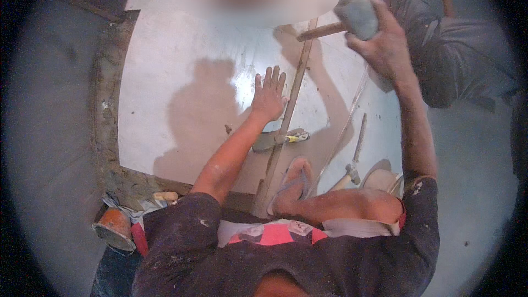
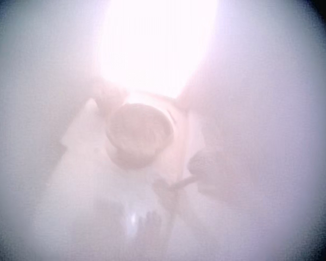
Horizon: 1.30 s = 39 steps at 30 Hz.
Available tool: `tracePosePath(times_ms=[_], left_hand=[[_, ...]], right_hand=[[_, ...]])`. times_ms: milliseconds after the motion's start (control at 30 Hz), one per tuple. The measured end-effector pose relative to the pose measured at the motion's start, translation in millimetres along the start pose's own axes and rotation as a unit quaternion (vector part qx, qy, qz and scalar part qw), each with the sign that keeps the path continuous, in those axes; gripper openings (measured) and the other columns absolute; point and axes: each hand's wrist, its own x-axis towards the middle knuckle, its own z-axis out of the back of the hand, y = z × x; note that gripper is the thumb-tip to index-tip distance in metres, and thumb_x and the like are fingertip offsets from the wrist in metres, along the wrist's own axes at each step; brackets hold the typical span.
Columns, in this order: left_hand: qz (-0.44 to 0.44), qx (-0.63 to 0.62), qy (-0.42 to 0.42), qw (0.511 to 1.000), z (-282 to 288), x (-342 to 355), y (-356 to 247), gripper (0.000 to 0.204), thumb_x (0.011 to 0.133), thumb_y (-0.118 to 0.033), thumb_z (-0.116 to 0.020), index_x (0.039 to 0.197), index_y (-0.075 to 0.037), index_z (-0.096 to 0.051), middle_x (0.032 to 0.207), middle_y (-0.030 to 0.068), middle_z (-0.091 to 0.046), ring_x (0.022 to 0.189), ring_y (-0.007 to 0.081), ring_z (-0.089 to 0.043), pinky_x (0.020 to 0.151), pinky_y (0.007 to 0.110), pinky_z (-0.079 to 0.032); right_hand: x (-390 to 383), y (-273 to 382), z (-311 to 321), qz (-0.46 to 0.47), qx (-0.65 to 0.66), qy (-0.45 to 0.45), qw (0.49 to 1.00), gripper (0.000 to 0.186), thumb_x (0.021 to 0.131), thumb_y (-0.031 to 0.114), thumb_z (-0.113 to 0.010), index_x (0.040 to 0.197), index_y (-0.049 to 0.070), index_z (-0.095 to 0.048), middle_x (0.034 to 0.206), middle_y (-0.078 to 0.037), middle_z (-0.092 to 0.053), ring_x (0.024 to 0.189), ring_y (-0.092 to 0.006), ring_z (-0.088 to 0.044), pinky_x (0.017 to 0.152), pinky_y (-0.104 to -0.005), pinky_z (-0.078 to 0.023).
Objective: The person spreads mortar on the floor, places a large tile onto the wet surface, and uses a rubber mallet to level and secure the tile.
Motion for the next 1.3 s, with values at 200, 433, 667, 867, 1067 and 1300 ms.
tracePosePath(times_ms=[200, 433, 667, 867, 1067, 1300], left_hand=[[0.000, -0.004, 0.012, 1.000, -0.4, 3.7, -2.0, 0.077, 0.097, -0.048, -0.048, 0.155, -0.005, -0.023, 0.164, 0.0174, -0.011, 0.152, 0.0348, -0.006, 0.120, 0.058, -0.008], [0.003, 0.002, 0.002, 1.000, 0.6, 6.7, -1.9, 0.077, 0.097, -0.049, -0.048, 0.155, -0.006, -0.022, 0.164, 0.0170, -0.011, 0.152, 0.0348, -0.006, 0.120, 0.059, -0.008], [0.003, 0.018, 0.016, 1.000, 3.8, -2.8, -1.5, 0.077, 0.098, -0.048, -0.046, 0.156, -0.005, -0.021, 0.164, 0.0164, -0.009, 0.152, 0.0342, -0.005, 0.120, 0.058, -0.006], [-0.005, -0.014, 0.024, 1.000, 4.3, 4.7, -4.1, 0.078, 0.097, -0.045, -0.049, 0.155, -0.002, -0.021, 0.164, 0.0183, -0.009, 0.152, 0.0360, -0.005, 0.120, 0.058, -0.007], [0.003, -0.012, -0.004, 1.000, -1.8, -8.6, 10.0, 0.092, 0.090, -0.048, -0.059, 0.154, 0.003, -0.017, 0.163, 0.0233, -0.006, 0.151, 0.0391, -0.003, 0.120, 0.057, -0.006], [0.046, -0.030, 0.030, 0.998, 12.1, -47.0, 14.7, 0.114, 0.079, -0.061, -0.067, 0.154, 0.006, -0.013, 0.162, 0.0257, -0.005, 0.151, 0.0393, -0.003, 0.120, 0.058, -0.005]], right_hand=[[1.4, -8.7, -33.5, -0.003, -0.018, 0.035, 0.999, 0.084, 0.066, 0.032, -0.083, 0.138, 0.012, -0.046, 0.115, -0.021, -0.062, 0.105, -0.0415, -0.062, 0.093, -0.0464, -0.052], [1.1, -3.7, -35.5, -0.028, -0.072, 0.057, 0.995, 0.086, 0.068, 0.035, -0.082, 0.143, 0.016, -0.043, 0.113, -0.022, -0.062, 0.106, -0.0435, -0.061, 0.092, -0.0504, -0.051], [7.5, 26.7, -17.6, -0.023, 0.003, 0.018, 1.000, 0.077, 0.071, 0.020, -0.078, 0.141, 0.013, -0.045, 0.120, -0.020, -0.061, 0.112, -0.0349, -0.062, 0.096, -0.0443, -0.052], [6.3, 40.0, -37.3, -0.035, -0.063, 0.150, 0.986, 0.079, 0.070, 0.022, -0.077, 0.141, 0.020, -0.042, 0.107, -0.020, -0.062, 0.098, -0.0380, -0.064, 0.086, -0.0483, -0.053], [-2.5, 39.5, -48.8, 0.014, -0.058, 0.112, 0.992, 0.083, 0.071, 0.036, -0.081, 0.141, 0.019, -0.041, 0.101, -0.018, -0.062, 0.096, -0.0377, -0.065, 0.083, -0.0477, -0.054], [-10.3, 26.2, -23.1, -0.023, -0.042, 0.098, 0.994, 0.081, 0.070, 0.018, -0.078, 0.143, 0.018, -0.043, 0.123, -0.018, -0.062, 0.110, -0.0353, -0.063, 0.096, -0.0455, -0.052]])
